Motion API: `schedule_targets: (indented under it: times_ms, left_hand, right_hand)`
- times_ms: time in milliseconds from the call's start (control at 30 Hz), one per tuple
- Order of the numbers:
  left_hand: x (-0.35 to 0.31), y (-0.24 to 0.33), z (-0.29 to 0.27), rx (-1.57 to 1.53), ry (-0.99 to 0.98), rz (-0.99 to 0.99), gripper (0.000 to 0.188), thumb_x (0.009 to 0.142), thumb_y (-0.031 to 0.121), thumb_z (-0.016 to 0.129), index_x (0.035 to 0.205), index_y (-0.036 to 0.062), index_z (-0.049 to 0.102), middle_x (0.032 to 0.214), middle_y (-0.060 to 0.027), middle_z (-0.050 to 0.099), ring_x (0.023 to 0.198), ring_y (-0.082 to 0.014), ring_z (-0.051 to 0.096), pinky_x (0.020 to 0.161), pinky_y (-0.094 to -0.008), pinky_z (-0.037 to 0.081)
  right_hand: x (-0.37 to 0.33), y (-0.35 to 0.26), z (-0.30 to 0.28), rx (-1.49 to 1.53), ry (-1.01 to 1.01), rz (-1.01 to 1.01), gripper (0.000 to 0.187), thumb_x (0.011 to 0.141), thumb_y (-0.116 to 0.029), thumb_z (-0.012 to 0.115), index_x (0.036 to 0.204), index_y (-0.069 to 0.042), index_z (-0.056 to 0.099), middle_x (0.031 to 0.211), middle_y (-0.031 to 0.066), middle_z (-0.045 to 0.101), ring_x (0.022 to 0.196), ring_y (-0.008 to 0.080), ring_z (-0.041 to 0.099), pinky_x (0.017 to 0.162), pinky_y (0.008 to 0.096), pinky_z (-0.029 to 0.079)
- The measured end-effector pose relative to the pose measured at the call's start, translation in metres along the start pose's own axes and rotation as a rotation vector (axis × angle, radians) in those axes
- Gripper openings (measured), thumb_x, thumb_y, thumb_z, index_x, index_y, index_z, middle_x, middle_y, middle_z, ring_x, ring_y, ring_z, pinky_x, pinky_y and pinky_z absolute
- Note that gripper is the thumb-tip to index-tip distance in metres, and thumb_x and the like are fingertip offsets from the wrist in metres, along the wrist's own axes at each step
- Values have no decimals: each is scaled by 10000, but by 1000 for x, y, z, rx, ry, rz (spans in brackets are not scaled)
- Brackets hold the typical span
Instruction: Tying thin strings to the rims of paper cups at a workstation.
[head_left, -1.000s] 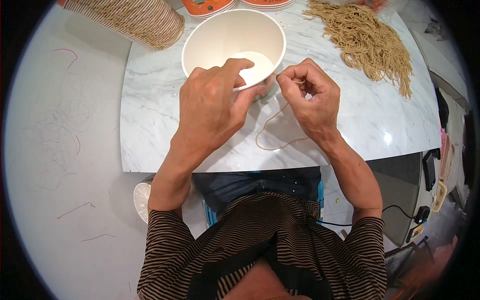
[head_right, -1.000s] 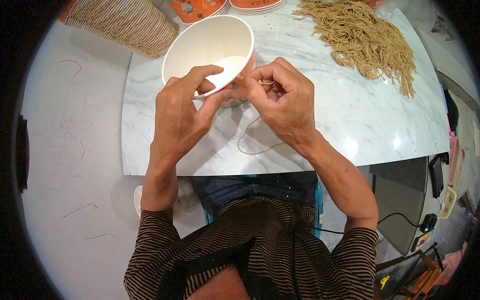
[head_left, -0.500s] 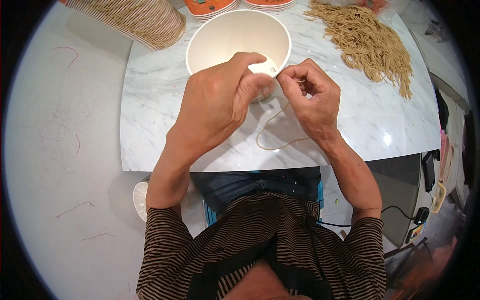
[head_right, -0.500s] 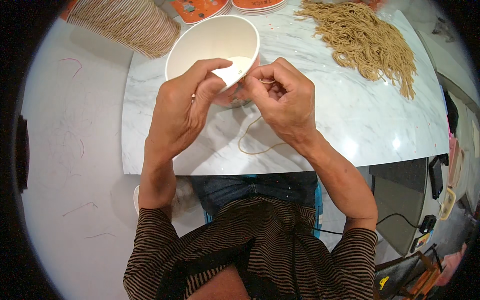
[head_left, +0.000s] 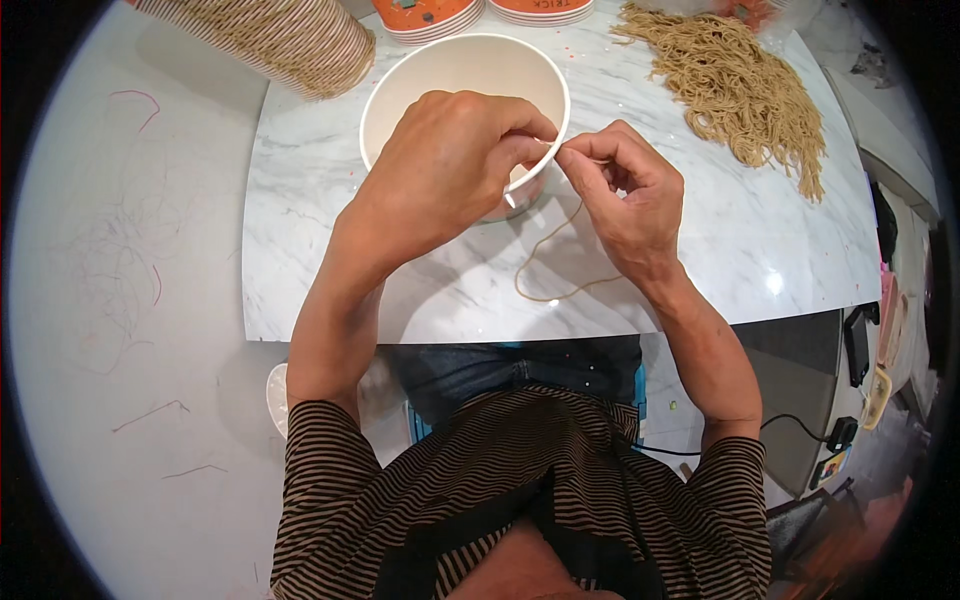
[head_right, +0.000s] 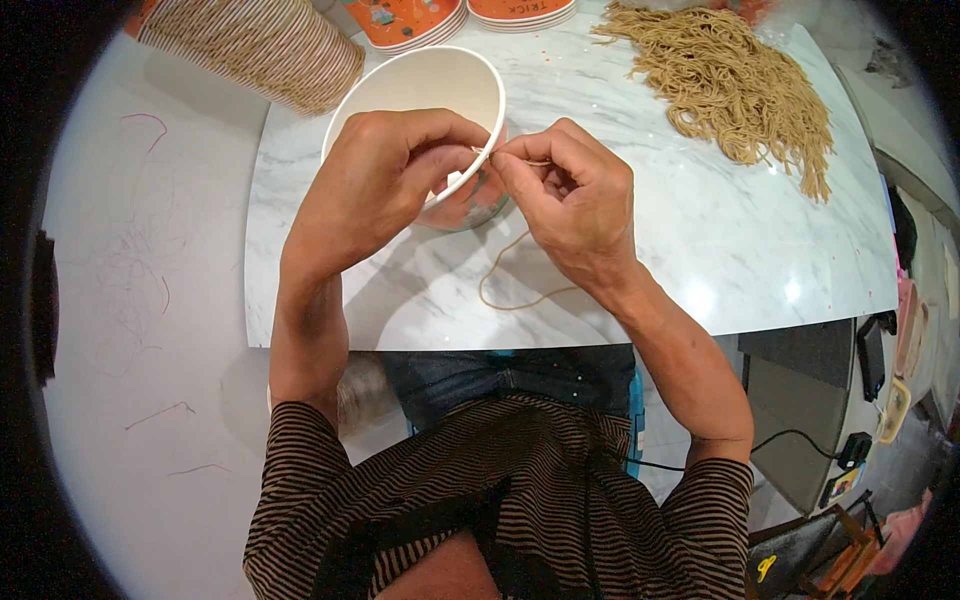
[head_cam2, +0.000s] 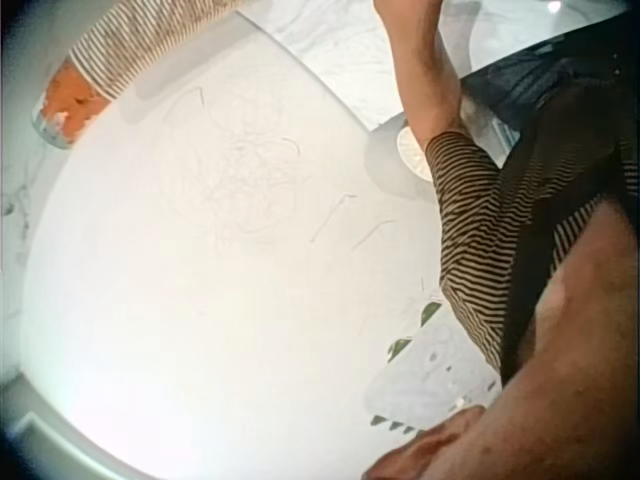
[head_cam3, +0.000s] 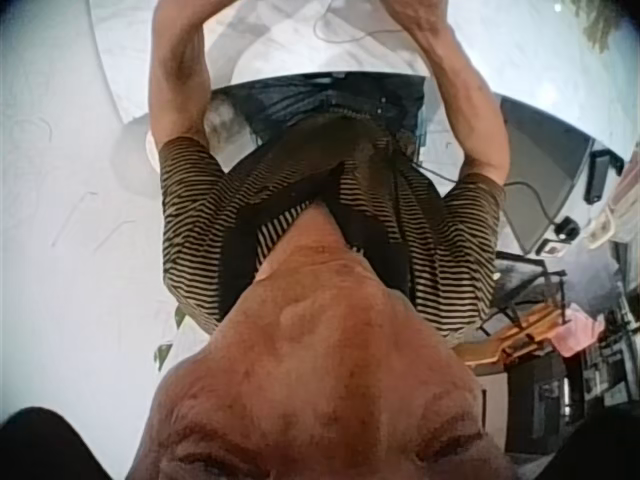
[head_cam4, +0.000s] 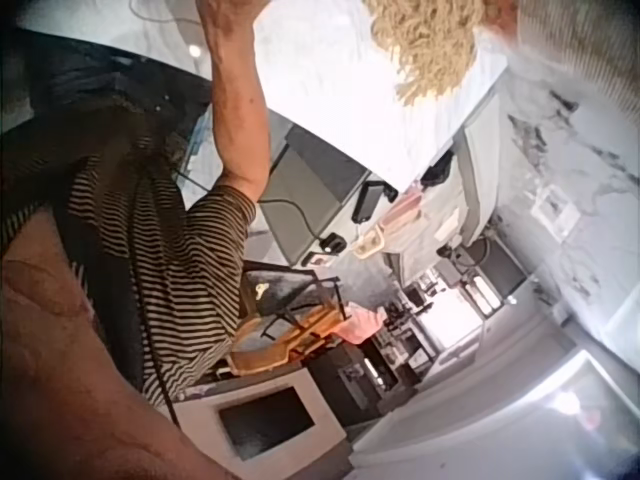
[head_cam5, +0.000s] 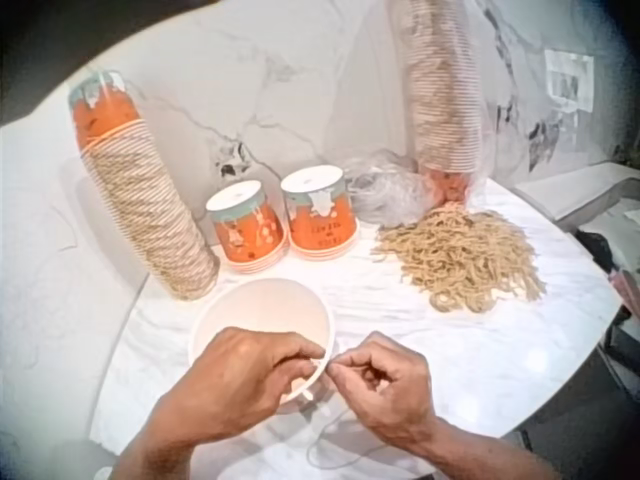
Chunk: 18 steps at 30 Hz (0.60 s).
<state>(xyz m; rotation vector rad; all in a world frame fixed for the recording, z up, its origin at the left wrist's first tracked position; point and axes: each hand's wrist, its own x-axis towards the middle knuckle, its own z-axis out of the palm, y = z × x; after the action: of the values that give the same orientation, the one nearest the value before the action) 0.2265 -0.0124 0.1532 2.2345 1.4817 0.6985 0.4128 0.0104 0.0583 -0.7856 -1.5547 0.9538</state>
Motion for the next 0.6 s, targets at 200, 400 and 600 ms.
schedule_targets:
  times_ms: [200,400,600]
  left_hand:
    - [-1,2,1,19,-1,-73,145,922,111,660,951,-9,737,757,-178,697,702,-347,678,677,-421,514]
    - [-10,-8,-7,-83,27,-117,125,1007,67,590,934,-25,636,792,-62,680,684,-121,586,643,-280,500]
    - [-18,-4,-20,-154,78,-232,123,1033,66,556,961,-10,621,810,-37,672,719,-94,554,667,-248,475]
  right_hand:
    - [0,-2,-2,7,-29,-9,30,921,-10,742,942,10,747,835,17,698,680,21,574,553,190,423]
    - [-1,-4,-5,91,-67,132,128,1003,-76,673,1055,16,746,815,-23,671,686,12,532,586,185,409]
    - [-3,-9,-3,219,-32,187,207,1009,-81,662,1191,7,709,761,-59,559,649,14,453,566,207,372]
